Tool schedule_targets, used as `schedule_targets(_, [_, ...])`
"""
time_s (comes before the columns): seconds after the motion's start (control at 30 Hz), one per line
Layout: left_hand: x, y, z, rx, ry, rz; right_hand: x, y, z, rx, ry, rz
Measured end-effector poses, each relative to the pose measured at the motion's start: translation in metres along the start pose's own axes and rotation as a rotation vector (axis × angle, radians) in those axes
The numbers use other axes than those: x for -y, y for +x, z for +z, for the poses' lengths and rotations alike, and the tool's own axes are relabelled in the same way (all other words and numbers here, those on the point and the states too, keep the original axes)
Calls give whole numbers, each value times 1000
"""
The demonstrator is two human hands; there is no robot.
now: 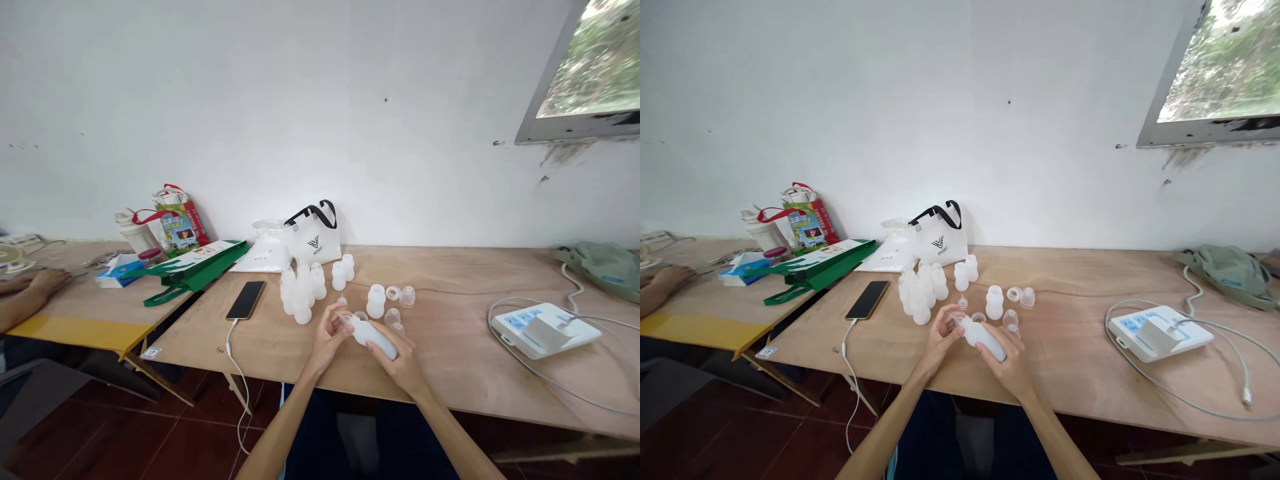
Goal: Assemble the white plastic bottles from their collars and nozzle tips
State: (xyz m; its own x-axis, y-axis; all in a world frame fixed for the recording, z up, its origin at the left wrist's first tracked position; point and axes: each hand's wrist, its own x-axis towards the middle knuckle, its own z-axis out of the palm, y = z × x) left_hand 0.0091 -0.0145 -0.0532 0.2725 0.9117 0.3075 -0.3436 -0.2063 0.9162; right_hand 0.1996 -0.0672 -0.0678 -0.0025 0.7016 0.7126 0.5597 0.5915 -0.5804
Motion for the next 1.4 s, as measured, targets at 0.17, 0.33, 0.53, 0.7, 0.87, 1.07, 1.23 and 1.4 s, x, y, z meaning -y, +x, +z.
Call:
schedule_targets(0.17, [-1,-2,1,103,-56,15,-2,-1,-4,22,82,93])
schedule_targets(0.33, [-3,-1,3,28,-26,7,1,1,0,-37,-2,9])
schedule_targets(0.53, [-2,1,2,-37,-8,-15,0,1,0,-18,-40,-46])
schedule_targets(0.7, [-4,0,4,-32,-7,8,-3,-2,1,-13,3,11])
schedule_targets(0.87, [-4,-1,6,17,-21,40,-8,-2,1,-134,70,124])
schedule_targets(1.07, [-6,-3,9,-34,146,-4,-20,22,-40,-164,3,287])
schedule_targets(1.23, [-1,-6,13,-4,374,-2,-38,31,-82,157,-98,361])
schedule_targets(1.4, [1,-8,14,76,571,24,-41,25,-73,245,-27,343])
